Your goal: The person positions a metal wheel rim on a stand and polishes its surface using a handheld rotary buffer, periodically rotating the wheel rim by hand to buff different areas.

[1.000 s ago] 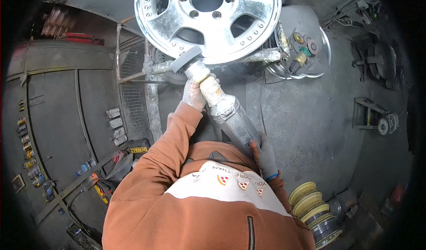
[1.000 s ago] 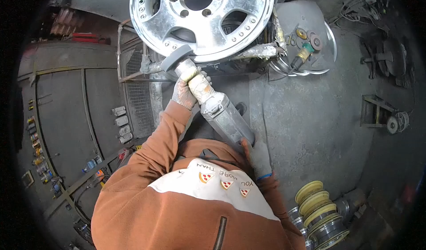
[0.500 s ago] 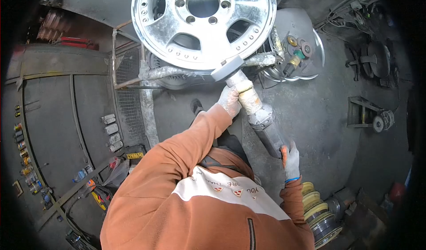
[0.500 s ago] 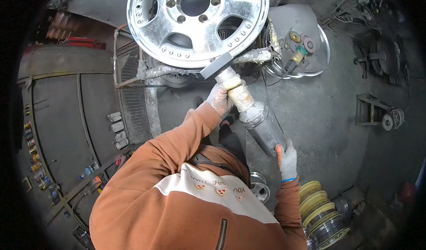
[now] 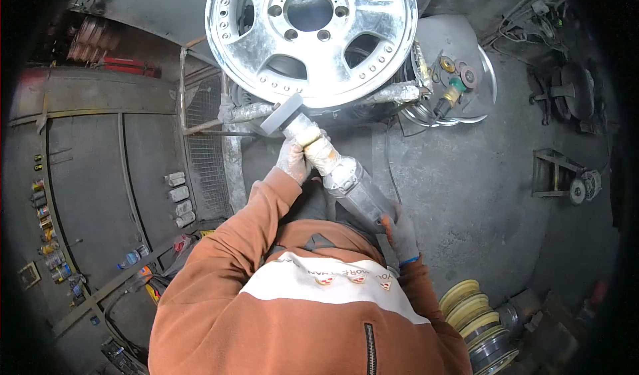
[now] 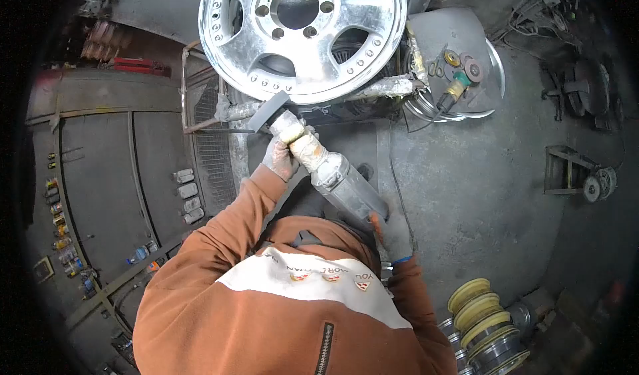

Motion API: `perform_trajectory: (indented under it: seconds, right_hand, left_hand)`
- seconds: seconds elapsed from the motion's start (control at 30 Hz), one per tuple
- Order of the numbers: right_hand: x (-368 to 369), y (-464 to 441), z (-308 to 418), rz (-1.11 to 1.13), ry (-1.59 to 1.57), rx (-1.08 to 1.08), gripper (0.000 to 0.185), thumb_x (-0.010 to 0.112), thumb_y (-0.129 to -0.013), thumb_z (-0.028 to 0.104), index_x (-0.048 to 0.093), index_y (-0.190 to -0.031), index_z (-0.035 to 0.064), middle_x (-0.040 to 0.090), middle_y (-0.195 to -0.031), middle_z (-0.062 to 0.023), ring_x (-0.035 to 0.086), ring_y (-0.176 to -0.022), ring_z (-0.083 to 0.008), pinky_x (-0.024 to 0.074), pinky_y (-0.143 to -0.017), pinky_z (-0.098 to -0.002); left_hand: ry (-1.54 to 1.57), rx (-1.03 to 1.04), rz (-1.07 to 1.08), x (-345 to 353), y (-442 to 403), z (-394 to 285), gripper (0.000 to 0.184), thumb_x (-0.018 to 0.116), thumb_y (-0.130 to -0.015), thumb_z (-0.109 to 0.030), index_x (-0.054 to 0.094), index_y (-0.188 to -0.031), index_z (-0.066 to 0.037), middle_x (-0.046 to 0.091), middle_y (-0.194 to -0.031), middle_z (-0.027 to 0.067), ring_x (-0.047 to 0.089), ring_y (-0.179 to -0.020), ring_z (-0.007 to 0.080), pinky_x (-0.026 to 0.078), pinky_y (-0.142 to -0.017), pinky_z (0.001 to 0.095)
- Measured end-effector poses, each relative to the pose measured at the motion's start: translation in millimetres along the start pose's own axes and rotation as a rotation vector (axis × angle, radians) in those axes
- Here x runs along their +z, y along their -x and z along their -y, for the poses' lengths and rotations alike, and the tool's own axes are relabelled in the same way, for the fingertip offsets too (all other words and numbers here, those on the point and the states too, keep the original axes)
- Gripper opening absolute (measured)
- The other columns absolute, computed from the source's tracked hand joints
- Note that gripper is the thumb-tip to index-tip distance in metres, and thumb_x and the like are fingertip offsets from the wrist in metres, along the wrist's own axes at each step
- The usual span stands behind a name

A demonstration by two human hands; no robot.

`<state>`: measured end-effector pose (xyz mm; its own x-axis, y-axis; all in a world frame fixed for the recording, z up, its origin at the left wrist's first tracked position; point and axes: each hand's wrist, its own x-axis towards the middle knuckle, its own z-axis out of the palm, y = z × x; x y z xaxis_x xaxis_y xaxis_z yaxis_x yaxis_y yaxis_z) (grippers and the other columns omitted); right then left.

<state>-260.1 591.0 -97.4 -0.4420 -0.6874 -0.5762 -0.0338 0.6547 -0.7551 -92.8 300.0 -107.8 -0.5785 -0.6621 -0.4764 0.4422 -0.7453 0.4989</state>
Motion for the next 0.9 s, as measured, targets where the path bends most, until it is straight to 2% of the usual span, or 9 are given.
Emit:
perform_trajectory:
  seconds: [0.13, 0.23, 0.33, 0.5, 0.63, 0.67, 0.77, 0.83, 0.9]
  right_hand:
    - [-34, 14, -10, -0.071, 0.131, 0.032, 0.053, 0.067, -0.089, 0.031, 0.056, -0.13, -0.0013, 0.067, -0.104, -0.0291, 0.066, -0.092, -0.0411, 0.0503, -0.082, -0.0448]
    - [-63, 24, -10, -0.144, 0.206, 0.057, 0.054, 0.067, -0.088, 0.029, 0.056, -0.129, -0.0032, 0.067, -0.103, -0.0288, 0.066, -0.094, -0.0402, 0.0503, -0.084, -0.0426]
    - [-78, 32, -14, -0.315, 0.169, -0.065, 0.059, 0.067, -0.087, 0.03, 0.053, -0.13, -0.009, 0.067, -0.105, -0.0296, 0.067, -0.097, -0.0364, 0.0501, -0.087, -0.0416]
    - [-76, 29, -13, -0.301, 0.219, -0.021, 0.06, 0.067, -0.087, 0.032, 0.053, -0.13, -0.0076, 0.067, -0.107, -0.0306, 0.067, -0.101, -0.0389, 0.0497, -0.089, -0.0417]
    - [-43, 17, 7, -0.137, 0.189, 0.007, 0.063, 0.068, -0.087, 0.039, 0.054, -0.13, -0.004, 0.067, -0.103, -0.0319, 0.067, -0.099, -0.0431, 0.051, -0.085, -0.0449]
    - [-29, 5, -31, -0.137, 0.211, -0.036, 0.064, 0.068, -0.086, 0.044, 0.055, -0.129, -0.0011, 0.068, -0.093, -0.0297, 0.068, -0.089, -0.045, 0.0519, -0.077, -0.0486]
    - [-3, 0, 18, -0.075, 0.237, -0.099, 0.062, 0.069, -0.086, 0.044, 0.056, -0.128, 0.001, 0.067, -0.093, -0.0288, 0.067, -0.088, -0.0454, 0.0511, -0.077, -0.0499]
    - [10, -2, 17, -0.058, 0.206, -0.095, 0.064, 0.071, -0.084, 0.045, 0.056, -0.128, 0.0007, 0.068, -0.092, -0.0272, 0.067, -0.088, -0.0443, 0.051, -0.076, -0.0493]
    - [18, -3, 17, -0.117, 0.072, -0.226, 0.065, 0.072, -0.084, 0.045, 0.056, -0.129, 0.0, 0.068, -0.094, -0.0271, 0.066, -0.088, -0.0438, 0.0512, -0.076, -0.048]
  left_hand:
    - [0.104, -0.058, 0.046, 17, -13, 35, 0.03, 0.072, -0.087, -0.008, 0.06, -0.114, -0.002, 0.067, -0.104, 0.015, 0.068, -0.097, 0.0292, 0.055, -0.094, 0.0429]
    - [0.082, -0.043, 0.044, 44, -26, 71, 0.029, 0.072, -0.087, -0.007, 0.06, -0.112, -0.002, 0.068, -0.099, 0.0112, 0.068, -0.093, 0.0245, 0.056, -0.089, 0.0393]
    - [0.097, -0.087, 0.119, 67, -32, 87, 0.029, 0.071, -0.085, -0.003, 0.06, -0.112, -0.002, 0.068, -0.098, 0.0098, 0.068, -0.09, 0.0224, 0.057, -0.084, 0.0357]
    - [0.196, -0.034, 0.082, 47, -31, 93, 0.034, 0.073, -0.085, -0.005, 0.058, -0.115, -0.002, 0.067, -0.101, 0.011, 0.067, -0.092, 0.0248, 0.057, -0.087, 0.0391]
    - [0.13, 0.001, 0.052, 20, -15, 49, 0.035, 0.071, -0.086, -0.006, 0.058, -0.118, -0.001, 0.066, -0.104, 0.0142, 0.066, -0.099, 0.0292, 0.054, -0.095, 0.0447]
    - [0.13, -0.006, 0.05, 10, -13, 37, 0.035, 0.071, -0.086, -0.007, 0.059, -0.117, -0.001, 0.067, -0.105, 0.0148, 0.066, -0.1, 0.0302, 0.053, -0.096, 0.0455]
    - [0.086, 0.034, 0.046, -12, 0, 1, 0.035, 0.072, -0.086, -0.013, 0.061, -0.116, 0.0, 0.068, -0.108, 0.0172, 0.067, -0.102, 0.0333, 0.053, -0.097, 0.0484]
    - [0.115, 0.039, 0.066, -27, 2, -10, 0.035, 0.071, -0.086, -0.015, 0.061, -0.116, 0.0, 0.068, -0.11, 0.0186, 0.067, -0.103, 0.0347, 0.053, -0.097, 0.0504]
    - [0.106, 0.034, 0.014, -28, 1, -15, 0.036, 0.072, -0.085, -0.015, 0.061, -0.116, 0.0, 0.068, -0.11, 0.0186, 0.067, -0.102, 0.0345, 0.053, -0.096, 0.0506]
